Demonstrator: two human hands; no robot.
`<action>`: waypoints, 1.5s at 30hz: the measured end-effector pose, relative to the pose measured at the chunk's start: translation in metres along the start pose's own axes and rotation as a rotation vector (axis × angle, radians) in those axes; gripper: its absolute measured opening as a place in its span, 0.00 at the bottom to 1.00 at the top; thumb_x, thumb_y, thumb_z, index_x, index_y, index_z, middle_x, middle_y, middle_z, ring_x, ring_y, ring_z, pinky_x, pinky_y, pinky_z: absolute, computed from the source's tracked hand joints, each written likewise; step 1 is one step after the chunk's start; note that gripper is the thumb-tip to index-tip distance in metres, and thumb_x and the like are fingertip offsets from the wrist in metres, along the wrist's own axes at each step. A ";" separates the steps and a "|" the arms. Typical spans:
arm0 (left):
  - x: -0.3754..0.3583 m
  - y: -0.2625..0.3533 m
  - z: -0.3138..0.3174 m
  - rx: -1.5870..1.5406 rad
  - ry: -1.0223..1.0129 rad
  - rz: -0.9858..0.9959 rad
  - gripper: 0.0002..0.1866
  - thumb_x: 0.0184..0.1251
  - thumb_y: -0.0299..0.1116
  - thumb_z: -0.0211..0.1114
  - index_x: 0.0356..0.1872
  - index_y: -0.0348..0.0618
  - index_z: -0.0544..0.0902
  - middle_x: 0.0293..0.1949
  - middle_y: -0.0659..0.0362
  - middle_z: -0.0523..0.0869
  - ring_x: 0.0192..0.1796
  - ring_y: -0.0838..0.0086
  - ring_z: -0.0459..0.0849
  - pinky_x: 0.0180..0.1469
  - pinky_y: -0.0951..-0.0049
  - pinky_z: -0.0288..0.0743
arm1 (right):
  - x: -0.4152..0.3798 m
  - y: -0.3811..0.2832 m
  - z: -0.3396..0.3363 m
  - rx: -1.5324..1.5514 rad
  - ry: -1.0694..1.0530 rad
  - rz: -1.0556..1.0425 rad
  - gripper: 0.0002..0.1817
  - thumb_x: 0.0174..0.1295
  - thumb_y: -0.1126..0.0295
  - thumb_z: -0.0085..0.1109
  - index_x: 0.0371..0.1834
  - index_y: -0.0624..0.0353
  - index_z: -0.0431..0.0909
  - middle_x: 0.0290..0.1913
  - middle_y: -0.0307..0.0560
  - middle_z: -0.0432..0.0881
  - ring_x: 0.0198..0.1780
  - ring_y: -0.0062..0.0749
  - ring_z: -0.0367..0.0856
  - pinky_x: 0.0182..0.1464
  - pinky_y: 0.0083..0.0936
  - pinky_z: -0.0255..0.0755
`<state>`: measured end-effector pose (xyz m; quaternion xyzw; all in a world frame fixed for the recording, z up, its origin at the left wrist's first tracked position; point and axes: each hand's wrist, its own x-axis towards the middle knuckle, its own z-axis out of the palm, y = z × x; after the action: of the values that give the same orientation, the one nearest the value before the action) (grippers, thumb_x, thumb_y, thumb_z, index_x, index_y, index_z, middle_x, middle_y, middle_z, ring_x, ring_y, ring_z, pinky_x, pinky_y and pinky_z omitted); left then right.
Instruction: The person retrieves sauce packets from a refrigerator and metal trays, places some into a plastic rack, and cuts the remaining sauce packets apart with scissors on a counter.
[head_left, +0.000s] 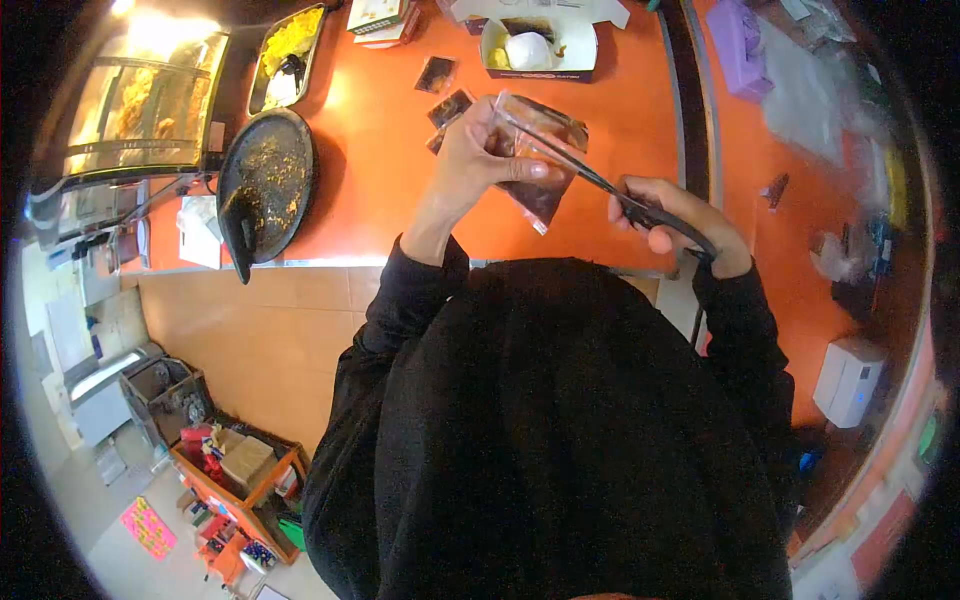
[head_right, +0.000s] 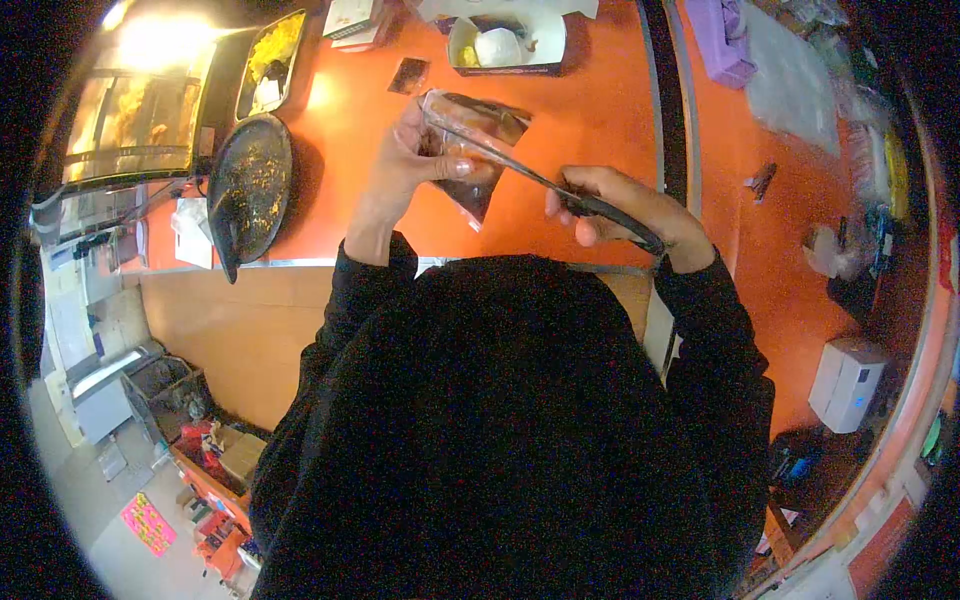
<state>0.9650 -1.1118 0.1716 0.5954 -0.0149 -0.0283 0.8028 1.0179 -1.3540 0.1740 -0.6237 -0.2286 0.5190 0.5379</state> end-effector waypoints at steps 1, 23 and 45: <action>0.001 -0.004 -0.003 0.049 0.007 0.002 0.23 0.37 0.20 0.70 0.38 0.39 0.71 0.35 0.62 0.78 0.39 0.80 0.76 0.42 0.79 0.70 | -0.001 -0.007 0.002 -0.001 0.000 0.001 0.13 0.55 0.59 0.47 0.34 0.58 0.69 0.28 0.34 0.67 0.31 0.11 0.66 0.31 0.06 0.62; 0.001 -0.006 0.007 -0.286 0.067 0.085 0.36 0.38 0.20 0.70 0.52 0.42 0.61 0.35 0.60 0.76 0.36 0.77 0.76 0.41 0.79 0.71 | 0.007 -0.002 0.004 0.255 -0.010 -0.103 0.29 0.55 0.44 0.43 0.38 0.64 0.69 0.28 0.39 0.70 0.22 0.14 0.66 0.23 0.09 0.60; 0.007 -0.022 -0.001 -0.263 -0.154 -0.180 0.32 0.38 0.23 0.70 0.50 0.38 0.68 0.40 0.57 0.77 0.43 0.73 0.75 0.48 0.75 0.69 | 0.016 -0.019 0.004 0.345 -0.008 0.066 0.24 0.53 0.49 0.52 0.42 0.58 0.69 0.29 0.32 0.70 0.21 0.11 0.62 0.21 0.09 0.55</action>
<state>0.9712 -1.1179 0.1507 0.4802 -0.0191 -0.1473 0.8645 1.0255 -1.3330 0.1849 -0.5273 -0.1179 0.5705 0.6185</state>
